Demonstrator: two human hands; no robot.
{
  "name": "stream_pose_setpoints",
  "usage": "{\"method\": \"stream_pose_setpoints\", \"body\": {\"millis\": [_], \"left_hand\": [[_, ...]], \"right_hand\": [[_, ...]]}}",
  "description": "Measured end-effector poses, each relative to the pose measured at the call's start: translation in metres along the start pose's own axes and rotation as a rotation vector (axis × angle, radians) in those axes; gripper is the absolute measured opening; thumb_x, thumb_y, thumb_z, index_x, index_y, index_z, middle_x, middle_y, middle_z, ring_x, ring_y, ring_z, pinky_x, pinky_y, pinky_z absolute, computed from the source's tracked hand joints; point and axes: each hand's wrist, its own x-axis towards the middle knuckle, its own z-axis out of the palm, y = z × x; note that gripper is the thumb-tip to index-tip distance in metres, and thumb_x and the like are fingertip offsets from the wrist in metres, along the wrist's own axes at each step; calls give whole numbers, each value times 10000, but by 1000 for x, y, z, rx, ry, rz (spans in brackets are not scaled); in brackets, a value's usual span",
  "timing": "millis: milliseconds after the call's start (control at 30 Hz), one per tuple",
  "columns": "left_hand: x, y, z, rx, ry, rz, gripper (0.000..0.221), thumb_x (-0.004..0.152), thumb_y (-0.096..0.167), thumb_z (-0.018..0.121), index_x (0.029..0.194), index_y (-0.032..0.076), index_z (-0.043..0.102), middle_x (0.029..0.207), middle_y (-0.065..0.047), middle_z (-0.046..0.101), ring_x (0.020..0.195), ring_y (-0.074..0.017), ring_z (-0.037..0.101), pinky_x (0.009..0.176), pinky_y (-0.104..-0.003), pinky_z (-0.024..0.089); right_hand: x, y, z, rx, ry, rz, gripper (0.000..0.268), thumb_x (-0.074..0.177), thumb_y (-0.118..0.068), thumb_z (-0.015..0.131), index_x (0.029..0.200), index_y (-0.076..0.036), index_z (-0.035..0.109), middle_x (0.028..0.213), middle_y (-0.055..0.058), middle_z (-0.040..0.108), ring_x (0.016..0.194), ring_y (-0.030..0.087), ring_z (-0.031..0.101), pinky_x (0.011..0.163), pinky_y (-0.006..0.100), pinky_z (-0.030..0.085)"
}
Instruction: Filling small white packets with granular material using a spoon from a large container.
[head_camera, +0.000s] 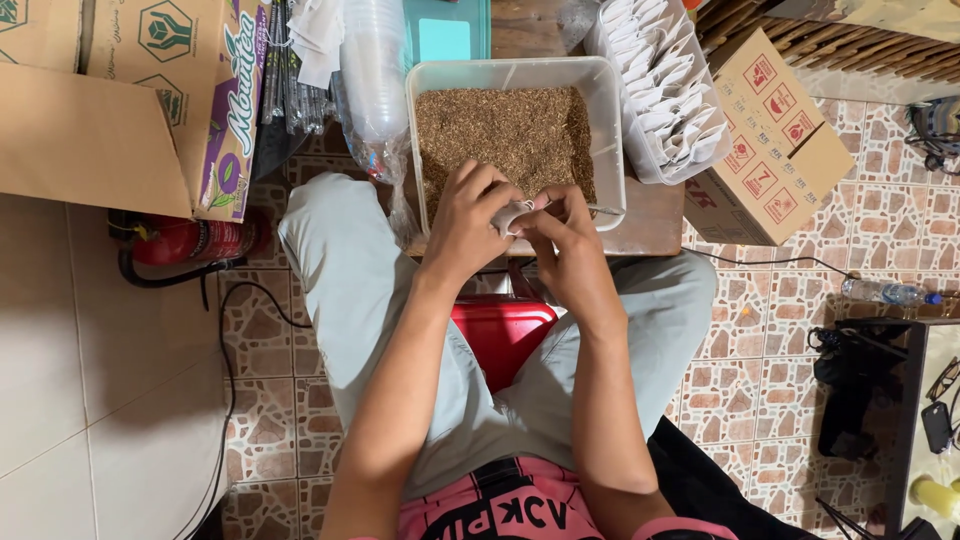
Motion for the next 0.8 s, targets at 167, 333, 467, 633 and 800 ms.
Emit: {"method": "stream_pose_setpoints", "body": {"millis": [167,333,467,633,800], "left_hand": [[2,7,1,-99,-12,-54,374,608,-72,852,919,69,699,1068,-90,602,1067,-278,517,970,-469,495],[3,16,-6,-236,-55,-49,386,614,-113,815,946,9,659,1076,-116,645,1062,-336,613,916,-466,554],[7,23,-14,-276,-51,-67,485,637,-77,821,1068,73,659,956,-124,681,908,-354,669,832,-476,578],[9,20,-19,-293,-11,-42,408,702,-56,830,1058,80,685,928,-135,713,867,-345,681,827,-443,570],[7,6,-24,-321,296,-193,264,779,103,890,985,82,727,746,-97,691,667,-211,613,673,-337,536]], "right_hand": [[0,1,-4,-29,-25,9,146,957,102,632,938,-34,683,1108,166,506,805,372,645,726,460,531],[1,8,-10,-69,-60,21,157,942,130,615,949,-19,661,1161,183,505,851,399,675,756,492,548],[3,11,-15,-54,-92,38,200,938,161,577,950,-18,665,1186,177,514,879,390,705,782,483,563],[7,13,-25,-2,-84,10,269,909,198,585,959,-34,711,1209,186,514,903,372,711,804,487,561],[-9,79,-43,-456,154,201,240,888,-39,817,1115,-81,753,1065,146,619,931,385,653,799,477,519]]}}
